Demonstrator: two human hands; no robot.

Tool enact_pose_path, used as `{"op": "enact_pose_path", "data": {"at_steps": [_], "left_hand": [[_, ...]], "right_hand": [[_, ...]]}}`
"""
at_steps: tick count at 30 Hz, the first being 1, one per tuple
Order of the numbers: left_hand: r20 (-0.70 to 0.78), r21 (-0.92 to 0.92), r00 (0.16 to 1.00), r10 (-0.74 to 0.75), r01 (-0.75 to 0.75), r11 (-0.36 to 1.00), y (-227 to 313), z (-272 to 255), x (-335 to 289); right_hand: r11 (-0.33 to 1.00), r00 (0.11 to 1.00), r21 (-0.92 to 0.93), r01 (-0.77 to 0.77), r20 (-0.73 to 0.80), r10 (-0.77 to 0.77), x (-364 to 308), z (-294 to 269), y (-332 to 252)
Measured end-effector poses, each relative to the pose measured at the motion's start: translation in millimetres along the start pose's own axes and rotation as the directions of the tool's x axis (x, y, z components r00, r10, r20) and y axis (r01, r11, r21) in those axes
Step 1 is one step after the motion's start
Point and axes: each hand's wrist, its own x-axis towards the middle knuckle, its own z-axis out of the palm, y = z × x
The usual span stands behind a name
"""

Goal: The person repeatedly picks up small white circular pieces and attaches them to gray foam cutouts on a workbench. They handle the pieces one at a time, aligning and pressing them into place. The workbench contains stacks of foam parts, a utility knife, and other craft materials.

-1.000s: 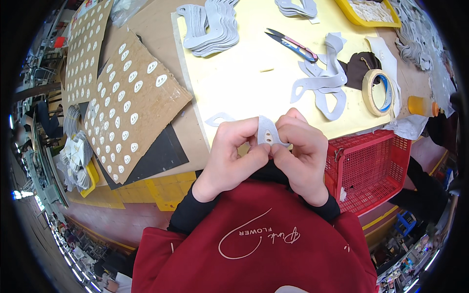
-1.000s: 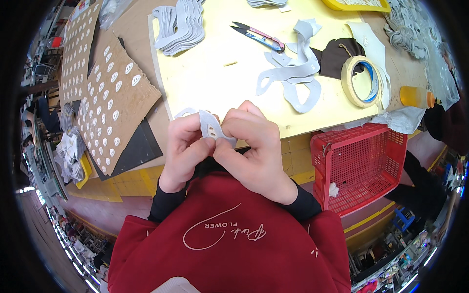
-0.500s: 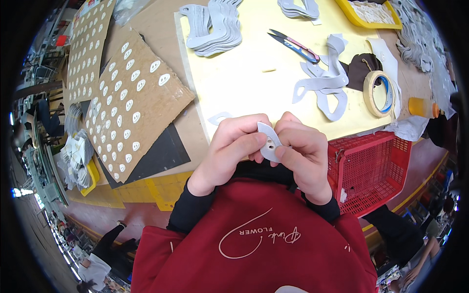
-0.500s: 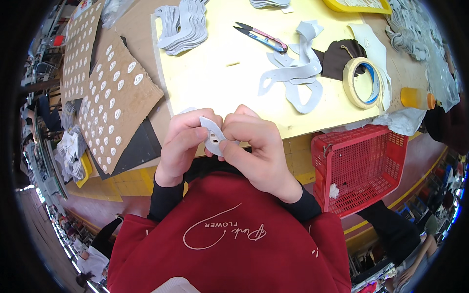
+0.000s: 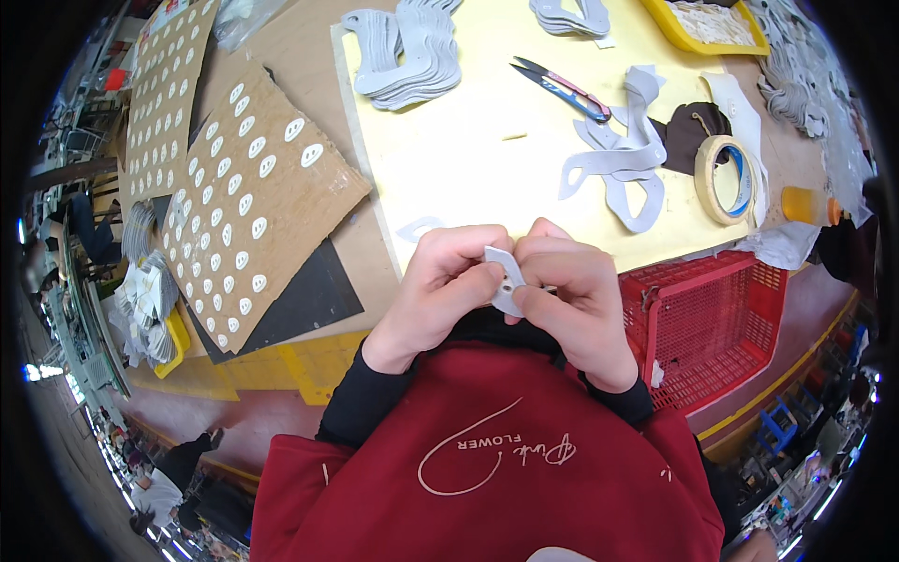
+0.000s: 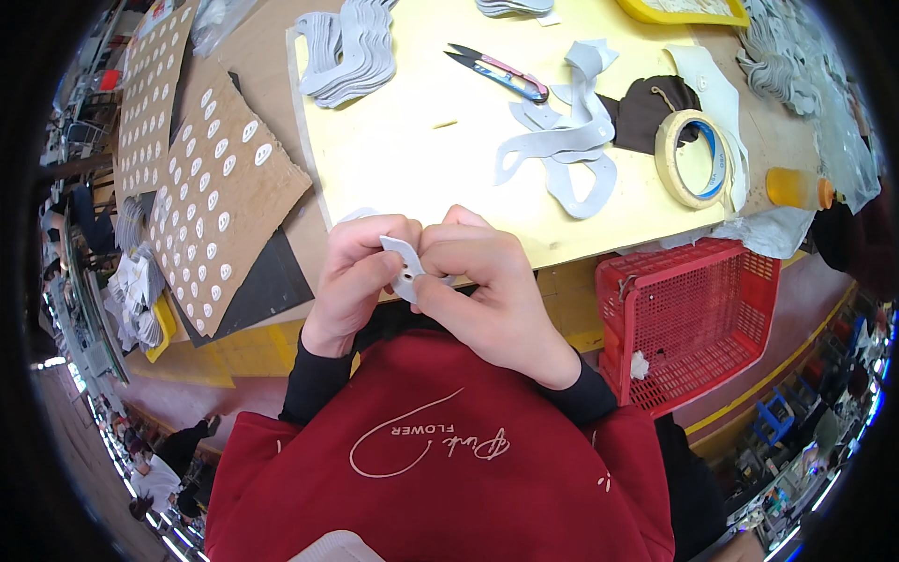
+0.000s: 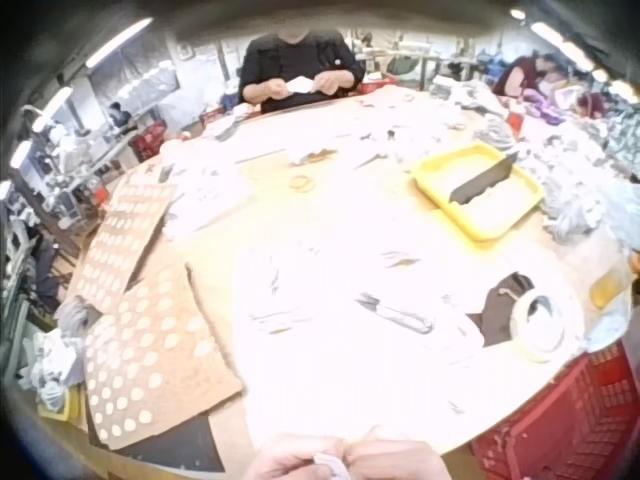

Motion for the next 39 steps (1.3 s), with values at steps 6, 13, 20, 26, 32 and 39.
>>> {"op": "enact_pose_path", "data": {"at_steps": [6,13,20,26,32,39], "left_hand": [[-0.058,0.077,0.998,-0.030,0.034,0.996,6,4,6],[-0.088,0.119,0.994,-0.061,0.071,0.990,19,10,15],[-0.127,0.036,0.988,0.090,-0.086,0.996,18,11,16],[-0.488,0.323,0.823,0.290,-0.138,0.936,45,-6,-15],[-0.656,0.621,0.659,0.368,0.194,0.759,58,-46,-36],[-0.494,0.851,0.549,0.674,0.465,0.245,49,-71,-25]], "right_hand": [[0.978,0.999,-0.206,0.033,-0.004,-0.035,3,-1,4],[0.920,0.987,-0.365,0.139,-0.020,-0.157,1,-9,-4],[0.969,0.883,-0.239,0.062,-0.439,-0.164,3,-46,-15],[0.919,0.796,-0.388,0.068,-0.535,-0.285,29,-130,-37],[0.395,0.789,-0.799,-0.454,-0.566,-0.239,35,-129,-5],[0.592,0.971,-0.800,0.096,-0.054,-0.231,58,-37,-22]]}}
